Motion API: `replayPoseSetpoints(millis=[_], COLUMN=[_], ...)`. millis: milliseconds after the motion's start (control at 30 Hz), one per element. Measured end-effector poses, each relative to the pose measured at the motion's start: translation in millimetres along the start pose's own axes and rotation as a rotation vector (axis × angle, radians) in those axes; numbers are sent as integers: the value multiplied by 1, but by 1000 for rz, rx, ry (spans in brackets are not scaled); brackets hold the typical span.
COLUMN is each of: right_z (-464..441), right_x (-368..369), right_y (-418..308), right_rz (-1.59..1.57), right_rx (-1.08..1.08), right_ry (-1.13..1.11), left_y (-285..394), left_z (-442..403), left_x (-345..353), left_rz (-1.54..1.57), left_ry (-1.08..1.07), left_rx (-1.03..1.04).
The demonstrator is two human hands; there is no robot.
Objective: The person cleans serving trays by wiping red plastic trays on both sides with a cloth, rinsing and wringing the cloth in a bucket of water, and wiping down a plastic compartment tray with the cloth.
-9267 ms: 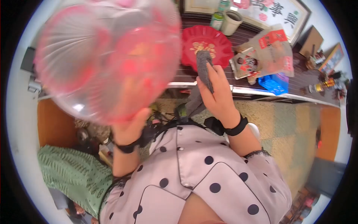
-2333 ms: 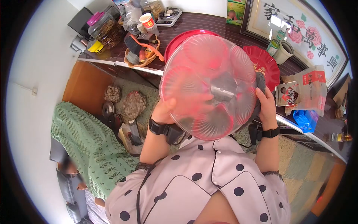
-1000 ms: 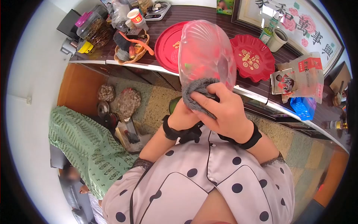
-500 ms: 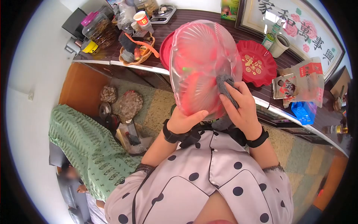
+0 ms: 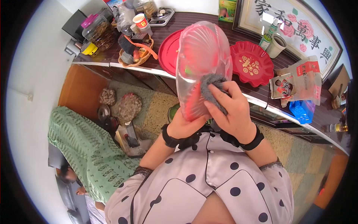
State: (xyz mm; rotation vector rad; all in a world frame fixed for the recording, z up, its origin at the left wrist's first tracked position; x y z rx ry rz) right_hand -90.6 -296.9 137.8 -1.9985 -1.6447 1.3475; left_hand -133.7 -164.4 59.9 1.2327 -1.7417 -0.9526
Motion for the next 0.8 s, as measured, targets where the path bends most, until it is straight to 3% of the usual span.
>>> replayPoseSetpoints(millis=[33,133,267,333,400,500,567,600,667,733,800], right_z=[1,0,-11,-33,-32,-10,-2,0,-7,-15,-9], right_x=[2,4,-6,-15,-13,7,14,16,9,-1,-6], right_y=[-3,-15,-25,-17,-19,-29,-22,-20,-7,34,78], right_rz=[-4,45,91,180,204,118,67,18,38,65,-108], right_rx=[-21,-113,-125,-97,-118,-161,-180,-201,-164,111,333], right_ry=[-15,-63,-52,138,178,-115,-159,-202,-199,49,75], left_y=[-6,-3,-15,-7,-8,-26,-11,-8,-13,-8,4], left_z=[3,4,12,8,9,19,15,13,13,11,4], left_x=[-1,8,11,17,16,0,-4,-3,-7,-6,-6], left_rz=[-156,-18,-128,-200,-272,-168,-411,-410,-72,46,171], left_ry=[-42,27,-71,-64,-53,-63,-158,-163,4,77,110], left_rx=[-46,-69,-131,-96,-56,-94,173,172,-99,-70,29])
Point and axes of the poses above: each hand's wrist, its own z-axis away from the middle knuckle, its own x-axis out of the palm, y = z × x, the point moved 6 cm from there along -z, towards the middle knuckle, and after that the axes turned 11 degrees about x, right-handed, at the moved point
